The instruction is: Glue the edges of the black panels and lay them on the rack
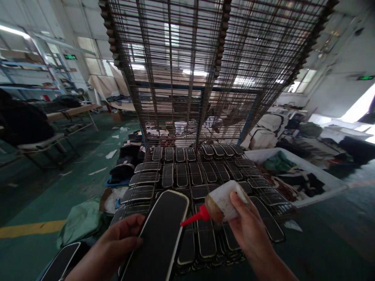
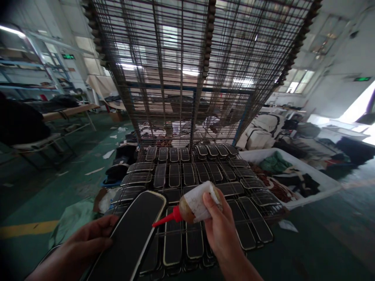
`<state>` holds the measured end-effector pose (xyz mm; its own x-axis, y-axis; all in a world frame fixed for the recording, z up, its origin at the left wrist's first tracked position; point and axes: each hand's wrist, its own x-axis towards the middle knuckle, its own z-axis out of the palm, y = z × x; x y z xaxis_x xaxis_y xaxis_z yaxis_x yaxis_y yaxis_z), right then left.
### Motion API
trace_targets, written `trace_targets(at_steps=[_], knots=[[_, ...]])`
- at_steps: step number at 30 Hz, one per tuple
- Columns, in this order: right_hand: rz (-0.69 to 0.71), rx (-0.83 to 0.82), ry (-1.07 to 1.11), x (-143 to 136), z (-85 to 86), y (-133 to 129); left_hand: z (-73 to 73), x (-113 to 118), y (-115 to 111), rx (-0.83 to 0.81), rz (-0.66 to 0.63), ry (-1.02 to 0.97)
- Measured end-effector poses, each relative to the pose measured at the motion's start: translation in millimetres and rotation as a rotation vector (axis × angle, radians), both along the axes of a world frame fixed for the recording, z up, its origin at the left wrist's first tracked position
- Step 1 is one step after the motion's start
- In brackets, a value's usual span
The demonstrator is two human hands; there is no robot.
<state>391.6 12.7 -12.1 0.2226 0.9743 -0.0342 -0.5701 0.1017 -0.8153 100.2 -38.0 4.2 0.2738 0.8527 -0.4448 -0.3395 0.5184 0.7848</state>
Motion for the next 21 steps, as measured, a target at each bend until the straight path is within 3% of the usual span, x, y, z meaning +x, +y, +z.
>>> trace_targets(at_steps=[12, 21], knots=[[0.090, -0.028, -0.071, -16, -7.8, -23, 9.2, 1, 5, -0.026, 0.113, 0.019], [0.220, 0.080, -0.108, -17, -10.6, -35, 2.4, -7, 15, -0.011, 0.182, 0.082]])
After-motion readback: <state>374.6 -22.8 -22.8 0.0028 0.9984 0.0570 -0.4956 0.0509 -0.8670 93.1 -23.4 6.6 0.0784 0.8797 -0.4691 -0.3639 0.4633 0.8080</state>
